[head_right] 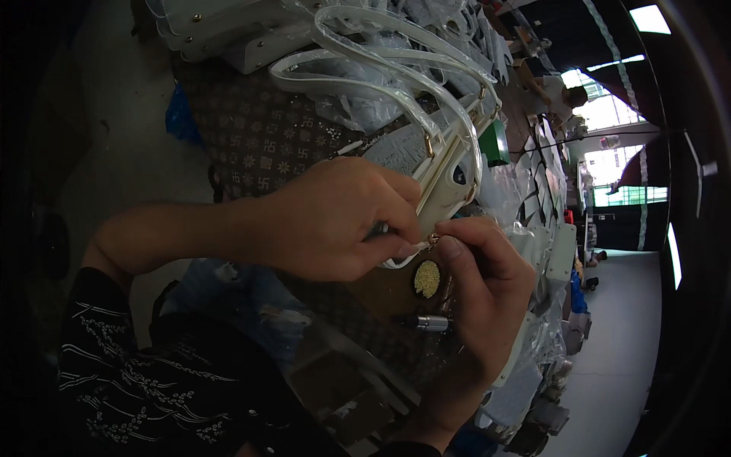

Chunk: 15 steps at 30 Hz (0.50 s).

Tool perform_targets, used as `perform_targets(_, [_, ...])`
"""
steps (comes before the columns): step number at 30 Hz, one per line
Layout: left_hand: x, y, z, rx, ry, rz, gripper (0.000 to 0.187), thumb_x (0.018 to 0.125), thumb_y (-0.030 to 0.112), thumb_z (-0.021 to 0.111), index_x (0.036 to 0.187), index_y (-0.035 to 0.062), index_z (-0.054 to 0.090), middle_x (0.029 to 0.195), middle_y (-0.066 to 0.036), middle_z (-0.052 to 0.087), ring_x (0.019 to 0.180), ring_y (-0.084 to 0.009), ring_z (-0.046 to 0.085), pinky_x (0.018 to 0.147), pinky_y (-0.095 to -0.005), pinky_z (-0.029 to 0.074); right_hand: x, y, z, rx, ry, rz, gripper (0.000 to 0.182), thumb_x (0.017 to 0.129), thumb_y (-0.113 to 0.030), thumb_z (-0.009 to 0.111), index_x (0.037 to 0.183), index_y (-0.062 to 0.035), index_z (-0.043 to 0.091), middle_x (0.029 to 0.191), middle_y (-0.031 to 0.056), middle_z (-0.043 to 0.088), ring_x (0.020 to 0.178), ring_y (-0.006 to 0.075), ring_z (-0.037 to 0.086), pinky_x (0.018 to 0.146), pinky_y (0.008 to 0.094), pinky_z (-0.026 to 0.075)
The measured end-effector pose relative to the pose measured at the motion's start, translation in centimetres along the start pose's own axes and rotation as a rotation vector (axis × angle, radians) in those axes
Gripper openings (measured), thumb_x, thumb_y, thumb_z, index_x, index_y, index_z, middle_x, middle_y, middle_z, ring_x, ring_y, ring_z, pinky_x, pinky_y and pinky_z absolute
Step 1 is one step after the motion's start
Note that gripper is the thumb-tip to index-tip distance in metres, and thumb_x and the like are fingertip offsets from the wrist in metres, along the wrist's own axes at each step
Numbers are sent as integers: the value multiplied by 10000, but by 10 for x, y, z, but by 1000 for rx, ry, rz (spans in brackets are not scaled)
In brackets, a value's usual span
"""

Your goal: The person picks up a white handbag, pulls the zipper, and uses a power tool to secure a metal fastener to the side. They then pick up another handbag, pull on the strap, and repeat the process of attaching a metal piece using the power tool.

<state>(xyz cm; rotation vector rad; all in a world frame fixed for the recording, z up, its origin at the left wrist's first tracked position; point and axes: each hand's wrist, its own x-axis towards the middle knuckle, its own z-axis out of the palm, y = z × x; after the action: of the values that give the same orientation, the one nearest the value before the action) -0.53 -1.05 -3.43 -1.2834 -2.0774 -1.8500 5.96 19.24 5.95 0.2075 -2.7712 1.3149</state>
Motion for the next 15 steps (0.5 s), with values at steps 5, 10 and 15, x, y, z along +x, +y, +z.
perform_targets(5, [0,-2,3,4,29,29,68,888,59,741,935,24,777,869,-83,665,728,-272,680,657,-395,513,-1,7,-1,25,29,27,153,1002,-47,679,1119,40,726,1048,57,734,871,92,651,812,242,518])
perform_targets(10, [-1,2,-1,7,16,-12,77,897,74,741,941,24,779,868,-81,659,677,-264,654,638,-395,507,-3,12,-2,65,-5,15,130,999,-16,673,1098,53,720,993,49,692,873,83,626,790,229,493])
perform_targets(15, [0,4,-1,27,3,-4,94,902,86,742,961,24,780,876,-87,658,677,-262,656,634,-398,507,-4,12,2,86,-2,4,126,1003,-7,666,1098,58,718,996,52,693,876,93,644,802,232,503])
